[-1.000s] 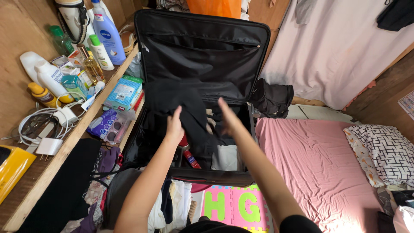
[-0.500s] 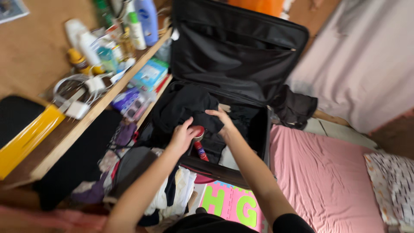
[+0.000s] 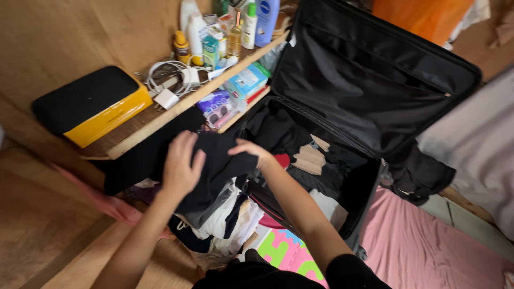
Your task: The person folds various clothing items, including black pants, a gray shirt, a white shirt, and a beige sweater, and places them into an open black suitcase. The person also handles a small red container and a black bag during the packing process.
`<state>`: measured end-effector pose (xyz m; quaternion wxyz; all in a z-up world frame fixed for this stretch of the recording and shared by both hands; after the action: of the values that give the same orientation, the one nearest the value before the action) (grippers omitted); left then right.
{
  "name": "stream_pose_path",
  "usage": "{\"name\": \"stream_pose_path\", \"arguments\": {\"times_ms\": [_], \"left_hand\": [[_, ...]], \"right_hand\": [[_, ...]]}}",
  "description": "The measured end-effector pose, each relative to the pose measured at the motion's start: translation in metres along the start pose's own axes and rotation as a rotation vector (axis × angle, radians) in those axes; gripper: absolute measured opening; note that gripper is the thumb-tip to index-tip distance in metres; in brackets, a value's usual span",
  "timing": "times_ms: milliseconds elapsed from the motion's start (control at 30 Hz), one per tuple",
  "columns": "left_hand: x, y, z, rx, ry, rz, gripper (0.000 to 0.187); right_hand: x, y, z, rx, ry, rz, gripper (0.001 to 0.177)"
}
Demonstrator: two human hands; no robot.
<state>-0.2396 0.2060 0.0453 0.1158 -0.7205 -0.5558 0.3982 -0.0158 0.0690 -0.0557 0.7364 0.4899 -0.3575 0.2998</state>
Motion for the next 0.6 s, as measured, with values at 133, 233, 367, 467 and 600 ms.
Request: {"name": "stream_pose_path", "arguments": {"times_ms": [133, 233, 367, 467, 600], "left_hand": [[0.021, 0.052, 0.051, 0.337, 0.014, -0.155, 0.075], [0.045, 0.081, 0.081, 0.477, -0.080, -0.220, 0.085], [0.048, 0.092, 0.092, 0.353, -0.067, -0.286, 0.099], [0.059, 0.103, 0.098, 0.472, -0.195, -0.262, 0.114], [0.066, 0.114, 0.106, 0.457, -0.223, -0.266, 0.116]], "right_hand": [[-0.063, -0.007, -0.034, -0.144, -0.022, 0.528, 0.069], [-0.059, -0.003, -0.026, -0.280, -0.243, 1.021, 0.095], [-0.036, 0.034, -0.005, -0.473, -0.229, 1.595, 0.095], [-0.069, 0.053, 0.002, -0.256, -0.327, 1.771, 0.080], [-0.106, 0.041, -0.018, -0.180, -0.252, 1.792, 0.076]]}}
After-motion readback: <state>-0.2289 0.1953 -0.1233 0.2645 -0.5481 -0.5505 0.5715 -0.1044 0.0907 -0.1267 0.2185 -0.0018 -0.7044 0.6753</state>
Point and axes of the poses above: each hand's wrist, its own z-axis away from the middle knuckle, its own y-axis out of the palm, x = y × z, the point moved 4 cm from there along -z, towards the middle knuckle, and after that the axes turned 4 degrees about x, right-handed, at the moved point
